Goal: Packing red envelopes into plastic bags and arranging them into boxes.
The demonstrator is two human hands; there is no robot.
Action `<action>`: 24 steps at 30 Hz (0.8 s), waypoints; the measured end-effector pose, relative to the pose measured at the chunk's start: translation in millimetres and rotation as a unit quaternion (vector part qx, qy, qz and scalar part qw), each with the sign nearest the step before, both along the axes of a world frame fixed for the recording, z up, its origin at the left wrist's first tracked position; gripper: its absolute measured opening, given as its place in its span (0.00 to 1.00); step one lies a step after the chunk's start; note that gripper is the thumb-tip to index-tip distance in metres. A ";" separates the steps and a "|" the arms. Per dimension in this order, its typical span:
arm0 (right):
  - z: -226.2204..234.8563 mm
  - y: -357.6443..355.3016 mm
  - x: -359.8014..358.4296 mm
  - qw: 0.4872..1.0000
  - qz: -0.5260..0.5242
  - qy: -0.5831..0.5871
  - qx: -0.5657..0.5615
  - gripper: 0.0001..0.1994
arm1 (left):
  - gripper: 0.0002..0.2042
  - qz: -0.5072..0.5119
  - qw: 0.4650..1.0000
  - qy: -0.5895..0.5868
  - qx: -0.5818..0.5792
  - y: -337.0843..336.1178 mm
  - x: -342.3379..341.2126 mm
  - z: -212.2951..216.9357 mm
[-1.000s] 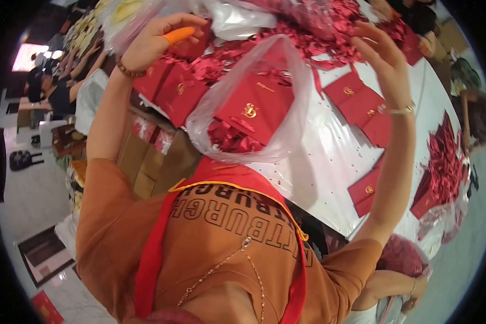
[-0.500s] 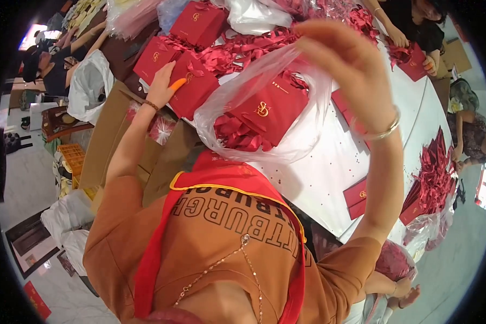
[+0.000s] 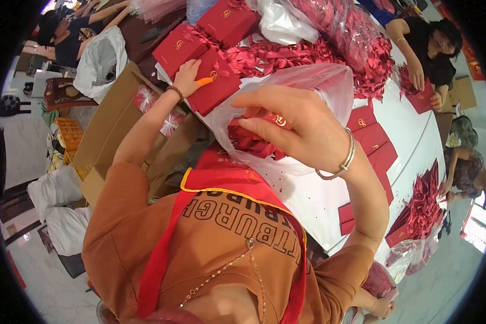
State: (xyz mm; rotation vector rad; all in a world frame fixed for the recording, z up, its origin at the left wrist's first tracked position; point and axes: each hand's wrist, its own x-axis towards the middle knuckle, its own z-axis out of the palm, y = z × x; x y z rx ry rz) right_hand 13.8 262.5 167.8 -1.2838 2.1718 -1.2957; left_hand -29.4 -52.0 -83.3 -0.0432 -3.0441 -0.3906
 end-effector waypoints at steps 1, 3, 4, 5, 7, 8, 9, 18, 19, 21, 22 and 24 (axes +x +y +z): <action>1.6 1.6 0.5 1.000 0.005 0.002 0.000 0.11 | 0.37 -0.005 1.000 0.007 0.015 -3.1 -1.8 -5.2; 3.8 7.8 0.7 1.000 -0.008 0.008 0.014 0.11 | 0.38 -0.010 0.999 0.016 0.029 -4.6 -3.2 -4.0; 3.0 11.3 1.2 1.000 -0.009 0.010 0.014 0.11 | 0.40 0.015 0.999 -0.026 0.032 -2.2 -4.5 3.7; 1.4 14.7 2.1 1.000 -0.022 -0.012 0.015 0.11 | 0.42 0.039 0.996 -0.067 0.034 0.6 -6.2 9.0; 2.0 17.9 4.0 0.999 -0.034 -0.033 0.015 0.11 | 0.45 0.050 0.994 -0.094 0.016 2.1 -8.8 11.2; 2.8 18.8 4.5 0.999 -0.037 -0.029 0.026 0.12 | 0.47 0.060 0.991 -0.123 -0.001 2.1 -9.7 12.0; 4.0 20.1 4.8 0.998 -0.041 -0.025 0.036 0.12 | 0.47 0.060 0.991 -0.121 -0.001 0.9 -9.6 9.0; -0.9 24.2 6.7 0.996 -0.057 -0.051 0.044 0.12 | 0.52 0.102 0.979 -0.165 0.065 -0.8 -10.8 7.8; -1.7 23.7 6.0 0.996 -0.056 -0.051 0.045 0.12 | 0.52 0.107 0.973 -0.184 0.086 -1.5 -12.0 8.1; -3.5 23.4 4.8 0.996 -0.053 -0.051 0.040 0.12 | 0.53 0.110 0.967 -0.205 0.106 -0.6 -13.9 11.2; -5.0 24.0 4.2 0.996 -0.054 -0.052 0.041 0.12 | 0.53 0.122 0.957 -0.232 0.126 1.4 -15.1 15.6; -7.4 24.8 3.5 0.994 -0.051 -0.081 0.044 0.12 | 0.54 0.135 0.945 -0.259 0.147 0.7 -14.7 14.3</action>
